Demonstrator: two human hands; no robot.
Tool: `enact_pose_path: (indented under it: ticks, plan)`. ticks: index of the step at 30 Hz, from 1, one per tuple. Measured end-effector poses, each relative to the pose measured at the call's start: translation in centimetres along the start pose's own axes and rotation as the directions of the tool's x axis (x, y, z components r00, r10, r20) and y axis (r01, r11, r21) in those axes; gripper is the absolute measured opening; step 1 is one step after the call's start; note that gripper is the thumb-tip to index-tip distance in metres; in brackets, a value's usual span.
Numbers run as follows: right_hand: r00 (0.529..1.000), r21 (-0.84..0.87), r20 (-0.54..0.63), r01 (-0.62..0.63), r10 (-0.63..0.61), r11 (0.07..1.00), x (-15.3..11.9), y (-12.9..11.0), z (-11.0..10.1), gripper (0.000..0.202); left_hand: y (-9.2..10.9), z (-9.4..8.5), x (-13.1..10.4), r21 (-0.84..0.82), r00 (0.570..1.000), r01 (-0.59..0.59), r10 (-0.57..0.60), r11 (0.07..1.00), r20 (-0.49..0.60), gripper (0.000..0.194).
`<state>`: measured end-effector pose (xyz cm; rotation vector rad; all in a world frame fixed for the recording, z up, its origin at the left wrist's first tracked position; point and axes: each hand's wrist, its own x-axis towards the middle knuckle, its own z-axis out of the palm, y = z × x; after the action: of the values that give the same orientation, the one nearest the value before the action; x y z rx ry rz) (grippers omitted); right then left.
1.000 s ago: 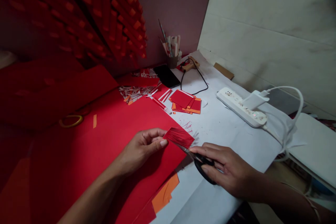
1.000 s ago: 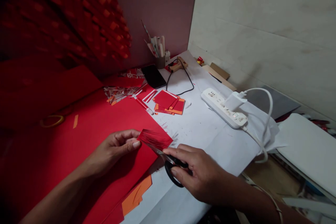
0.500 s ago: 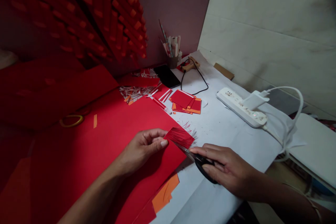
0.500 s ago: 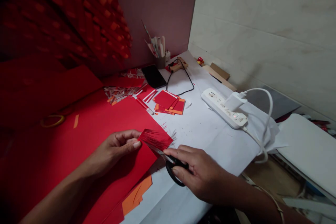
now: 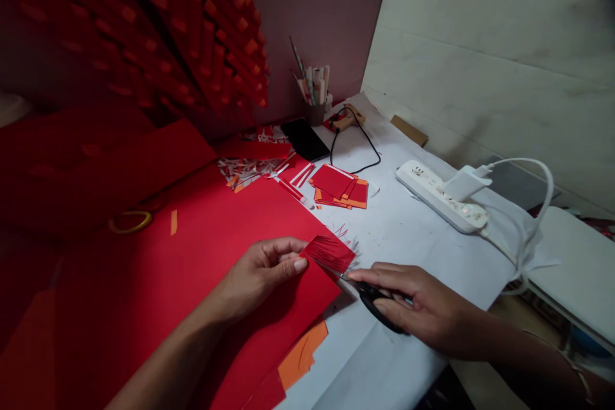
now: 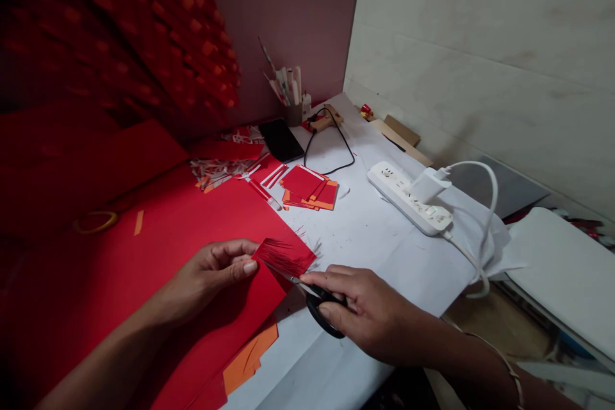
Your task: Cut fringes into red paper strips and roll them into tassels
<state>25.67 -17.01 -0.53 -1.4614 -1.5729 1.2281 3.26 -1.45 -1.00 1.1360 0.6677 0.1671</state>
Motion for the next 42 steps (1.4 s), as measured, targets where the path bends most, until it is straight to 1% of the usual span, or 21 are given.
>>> enact_pose_path:
  ticks: [2, 4, 7, 10, 14, 19, 21, 24, 29, 31, 33, 39, 42]
  plan:
    - [0.999, 0.048, 0.009, -0.036, 0.036, 0.998, 0.1, 0.1, 0.0, 0.046, 0.0, 0.0, 0.0, -0.002, 1.0, 0.002, -0.002, 1.0, 0.001, 0.017]
    - [0.992, 0.136, 0.031, -0.124, 0.121, 0.983, 0.1, 0.2, 0.0, 0.044, -0.1, 0.0, 0.0, -0.018, 1.0, 0.009, -0.009, 1.0, 0.012, 0.017]
    - [0.958, 0.298, 0.102, -0.286, 0.267, 0.911, 0.1, 0.4, 0.1, 0.041, -0.1, 0.0, 0.0, -0.045, 0.999, 0.001, 0.0, 0.999, 0.04, 0.017]
    - [0.925, 0.378, 0.175, -0.38, 0.338, 0.844, 0.1, 0.4, 0.0, 0.041, -0.1, 0.0, -0.1, -0.062, 0.999, -0.005, 0.008, 0.998, 0.04, 0.013]
    - [0.917, 0.391, 0.192, -0.399, 0.351, 0.829, -0.1, 0.3, -0.1, 0.038, 0.0, 0.0, -0.1, -0.088, 1.0, -0.005, 0.007, 0.996, 0.024, 0.011]
    - [0.889, 0.311, 0.156, -0.458, 0.43, 0.833, -1.8, 0.7, -0.3, 0.038, -0.1, -0.1, 0.0, -0.127, 1.0, -0.015, 0.012, 0.992, -0.027, 0.015]
    - [0.889, 0.298, 0.121, -0.458, 0.443, 0.838, -2.8, 0.9, -0.5, 0.037, -0.2, -0.2, -0.1, -0.127, 0.999, -0.013, 0.007, 0.992, -0.047, 0.017]
    - [0.905, 0.255, 0.069, -0.422, 0.419, 0.87, -4.2, 1.2, -0.9, 0.041, -0.3, -0.2, -0.1, -0.121, 0.997, -0.014, 0.005, 0.993, -0.072, 0.021]
    - [0.931, 0.055, -0.022, -0.364, 0.366, 0.93, -5.5, 1.1, -1.1, 0.043, -0.2, -0.2, 0.1, -0.067, 0.989, -0.014, 0.004, 0.998, -0.149, 0.028]
    - [0.941, -0.002, -0.052, -0.334, 0.333, 0.943, -5.6, 0.9, -0.9, 0.043, -0.1, 0.0, 0.1, -0.049, 0.987, -0.019, 0.011, 0.999, -0.162, 0.029]
    - [0.95, -0.019, -0.066, -0.308, 0.306, 0.951, -5.4, 0.6, -0.5, 0.044, 0.0, 0.1, 0.1, -0.044, 0.986, -0.015, 0.008, 0.999, -0.165, 0.03]
    - [0.958, -0.028, -0.038, -0.285, 0.284, 0.958, -4.7, -0.4, 0.2, 0.048, 0.3, 0.5, 0.1, -0.02, 0.977, -0.026, 0.021, 0.999, -0.212, 0.028]
    - [0.958, -0.049, -0.044, -0.287, 0.285, 0.957, -4.5, -0.6, 0.1, 0.048, 0.3, 0.4, 0.1, -0.006, 0.978, -0.037, 0.035, 0.999, -0.205, 0.029]
